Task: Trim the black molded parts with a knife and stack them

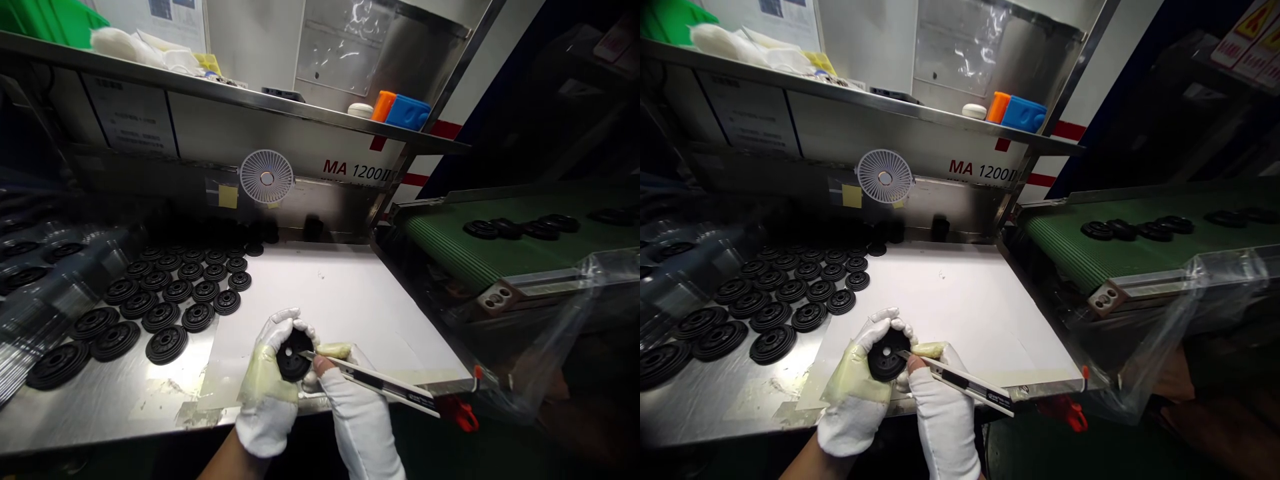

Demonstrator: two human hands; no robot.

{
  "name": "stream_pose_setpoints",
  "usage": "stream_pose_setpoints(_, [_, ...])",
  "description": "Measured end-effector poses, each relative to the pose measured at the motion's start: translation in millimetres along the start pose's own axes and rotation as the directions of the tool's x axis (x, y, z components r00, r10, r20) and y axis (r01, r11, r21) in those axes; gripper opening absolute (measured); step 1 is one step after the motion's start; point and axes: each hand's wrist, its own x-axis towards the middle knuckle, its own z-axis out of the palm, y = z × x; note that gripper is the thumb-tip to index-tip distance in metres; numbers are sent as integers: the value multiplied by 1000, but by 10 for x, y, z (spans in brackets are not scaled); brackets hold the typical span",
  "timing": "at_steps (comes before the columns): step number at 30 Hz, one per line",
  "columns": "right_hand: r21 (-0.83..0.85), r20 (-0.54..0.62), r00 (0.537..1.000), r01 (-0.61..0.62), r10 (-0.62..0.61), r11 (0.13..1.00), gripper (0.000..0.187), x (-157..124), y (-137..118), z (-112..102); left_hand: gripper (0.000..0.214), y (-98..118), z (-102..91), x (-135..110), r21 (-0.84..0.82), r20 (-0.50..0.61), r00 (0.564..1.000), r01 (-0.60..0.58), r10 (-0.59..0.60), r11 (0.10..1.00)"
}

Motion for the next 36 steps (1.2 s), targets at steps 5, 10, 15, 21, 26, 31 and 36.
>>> stream_pose_setpoints(5, [45,34,998,-55,53,997,13,7,26,-11,19,18,1,-3,34,-39,999,-6,7,999])
stream_pose_setpoints(10, [134,90,990,-123,111,983,11,33,-32,11,21,29,-7,-10,53,-9,999,-46,46,998])
stream_pose_setpoints(15, [192,22,990,-141,140,971,13,17,-37,43,25,27,-3,5,63,-20,999,-44,45,997])
stream_pose_setpoints(21, [135,41,991,-135,131,982,13,28,17,24,29,28,-5,7,164,-19,998,-58,62,985])
stream_pose_setpoints(26, [139,59,988,-153,146,978,10,57,48,-3,29,25,-21,10,233,-26,994,-95,104,968])
stream_pose_setpoints(31, [209,72,973,-229,218,951,12,46,41,6,27,13,-38,23,232,-14,995,-91,97,968])
stream_pose_setpoints(36, [170,34,992,-130,126,977,11,29,50,24,27,8,-22,34,205,0,995,-100,102,974])
